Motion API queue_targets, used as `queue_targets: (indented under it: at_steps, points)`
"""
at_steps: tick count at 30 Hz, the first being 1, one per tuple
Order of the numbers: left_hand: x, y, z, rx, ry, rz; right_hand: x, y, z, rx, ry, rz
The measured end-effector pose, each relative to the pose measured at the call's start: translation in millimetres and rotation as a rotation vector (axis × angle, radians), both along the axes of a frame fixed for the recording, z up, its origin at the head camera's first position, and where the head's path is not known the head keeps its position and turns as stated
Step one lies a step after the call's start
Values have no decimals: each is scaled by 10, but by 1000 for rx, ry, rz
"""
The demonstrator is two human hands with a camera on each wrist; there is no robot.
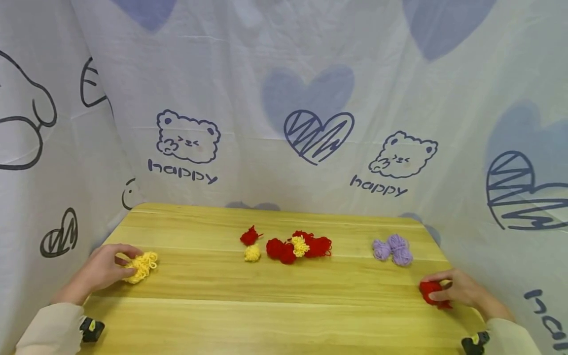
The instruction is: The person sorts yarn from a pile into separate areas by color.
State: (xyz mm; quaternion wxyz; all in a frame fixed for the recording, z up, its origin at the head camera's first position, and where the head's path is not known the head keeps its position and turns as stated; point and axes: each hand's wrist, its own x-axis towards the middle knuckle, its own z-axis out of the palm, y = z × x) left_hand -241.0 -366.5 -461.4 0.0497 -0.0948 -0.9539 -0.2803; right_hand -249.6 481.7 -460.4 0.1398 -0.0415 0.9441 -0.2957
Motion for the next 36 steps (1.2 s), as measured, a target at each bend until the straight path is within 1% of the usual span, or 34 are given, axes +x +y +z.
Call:
queue_targets:
  at_steps: [5,17,25,27,31,36]
  points:
    - [-4,-19,-5,-3,-13,12,11,5,18,-10,11,25]
    - [-11,-22,18,-26,-25,11,22,-16,29,-7,9,21]
    - [-2,-25,22,-22,-3,1,18,-23,16,4,3,-1]
    - [2,-30,40,-21,-3,-1,20,-27,18,4,2,-1]
    - [14,-14,115,-17,-1,-12,26,-35,35,-1,3,0]
    - [15,91,242,-26,15,-24,28,-38,37,7,1,-6]
